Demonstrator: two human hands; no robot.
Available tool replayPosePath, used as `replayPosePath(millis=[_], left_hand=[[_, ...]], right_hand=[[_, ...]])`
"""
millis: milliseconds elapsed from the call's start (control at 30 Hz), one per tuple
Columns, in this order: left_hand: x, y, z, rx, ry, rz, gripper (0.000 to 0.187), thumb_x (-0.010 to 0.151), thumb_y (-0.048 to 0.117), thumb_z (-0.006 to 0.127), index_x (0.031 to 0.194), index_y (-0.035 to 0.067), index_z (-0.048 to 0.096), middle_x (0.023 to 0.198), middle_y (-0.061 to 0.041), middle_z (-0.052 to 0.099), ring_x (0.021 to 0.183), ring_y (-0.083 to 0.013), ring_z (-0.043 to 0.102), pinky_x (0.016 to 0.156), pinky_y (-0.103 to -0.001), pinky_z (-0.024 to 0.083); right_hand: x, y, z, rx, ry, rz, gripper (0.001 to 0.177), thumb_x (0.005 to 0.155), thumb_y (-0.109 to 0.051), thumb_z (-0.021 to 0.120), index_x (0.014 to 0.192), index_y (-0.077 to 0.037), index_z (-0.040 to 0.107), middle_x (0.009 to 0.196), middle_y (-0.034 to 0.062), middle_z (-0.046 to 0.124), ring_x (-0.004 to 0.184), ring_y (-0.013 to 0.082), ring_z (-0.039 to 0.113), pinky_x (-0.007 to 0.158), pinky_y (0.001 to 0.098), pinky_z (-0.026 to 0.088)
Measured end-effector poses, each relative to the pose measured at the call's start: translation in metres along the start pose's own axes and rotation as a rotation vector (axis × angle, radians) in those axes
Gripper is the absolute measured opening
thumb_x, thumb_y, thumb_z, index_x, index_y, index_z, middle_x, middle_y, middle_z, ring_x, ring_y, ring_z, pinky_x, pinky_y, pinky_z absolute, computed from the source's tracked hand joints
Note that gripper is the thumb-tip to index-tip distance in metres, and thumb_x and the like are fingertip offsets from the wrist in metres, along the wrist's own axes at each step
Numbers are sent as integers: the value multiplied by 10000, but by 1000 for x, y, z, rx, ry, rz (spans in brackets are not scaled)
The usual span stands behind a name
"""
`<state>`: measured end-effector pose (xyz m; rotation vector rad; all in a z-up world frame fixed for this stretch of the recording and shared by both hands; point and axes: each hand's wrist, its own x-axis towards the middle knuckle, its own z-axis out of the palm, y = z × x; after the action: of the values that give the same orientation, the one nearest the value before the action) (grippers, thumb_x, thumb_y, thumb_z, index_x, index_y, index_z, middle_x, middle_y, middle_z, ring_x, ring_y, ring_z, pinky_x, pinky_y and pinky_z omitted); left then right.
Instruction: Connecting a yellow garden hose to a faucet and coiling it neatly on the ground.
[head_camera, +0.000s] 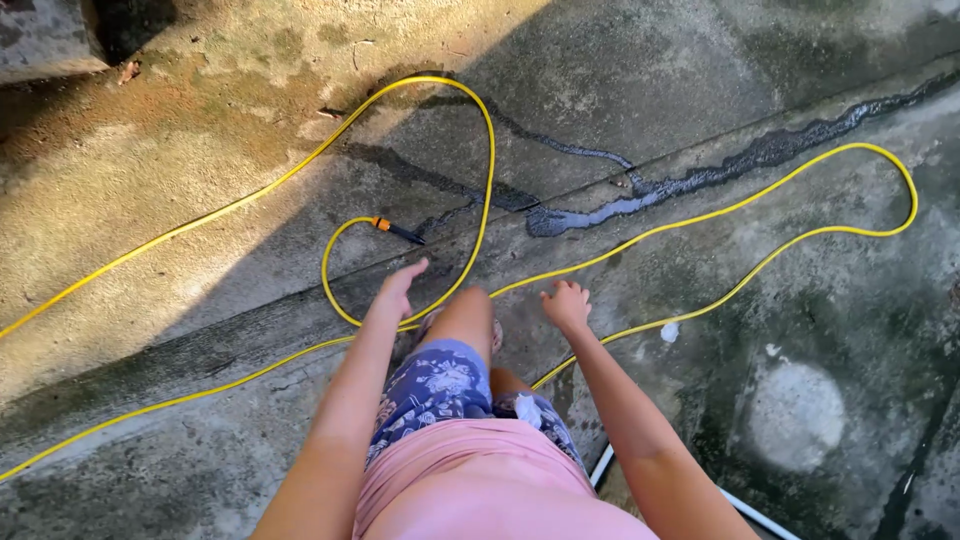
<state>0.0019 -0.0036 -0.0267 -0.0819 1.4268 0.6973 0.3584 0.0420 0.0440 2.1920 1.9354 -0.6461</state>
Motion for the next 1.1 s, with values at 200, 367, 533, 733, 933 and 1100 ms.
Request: replayPosePath(millis=[200,367,533,733,933,1100], left_hand=[[41,2,14,-160,124,-100,725,881,513,710,1492,203,472,1644,-67,354,1509,-382,256,1161,-677,244],[67,46,62,-527,176,133,599,871,354,720,1380,49,637,1443,-172,591,1320,-346,488,1046,-499,408],[83,97,114,-547,411,247,553,888,317,771,1304,-28,657,1321,-156,669,1190,-276,609,1009,-404,461],[96,132,156,-149,595,201,446,924,419,675,1143,40,760,1219,-221,729,1169,-409,669,1021,-492,479],[124,146,179,-253,725,-13,392,861,496,677,1066,184,797,1198,-131,732,1184,-367,652,1114,-501,390],[149,120,211,-492,921,-33,401,863,495,692,1030,140,776,1072,-91,777,1090,-325,708,1021,-479,488]], right_hand=[[76,-26,-30,6,-8,-95,590,835,-412,766,1363,-197,614,1440,118,539,1346,398,443,1050,622,409],[155,-71,-69,-17,-45,-246,583,833,-409,767,1355,-199,612,1412,120,565,1327,392,475,1031,600,443],[238,-109,-102,-121,-139,-462,565,838,-392,762,1344,-190,615,1359,133,602,1281,390,525,1018,539,479],[321,-171,-131,-156,-328,-805,565,862,-351,742,1336,-77,600,1240,174,674,1175,372,627,1003,453,509],[365,-253,-113,-348,-520,-902,534,900,-372,698,1334,-78,594,1094,140,743,1098,331,679,957,435,530],[377,-311,-85,-583,-677,-1179,539,934,-432,654,1323,-61,612,992,171,768,986,353,734,893,452,573]])
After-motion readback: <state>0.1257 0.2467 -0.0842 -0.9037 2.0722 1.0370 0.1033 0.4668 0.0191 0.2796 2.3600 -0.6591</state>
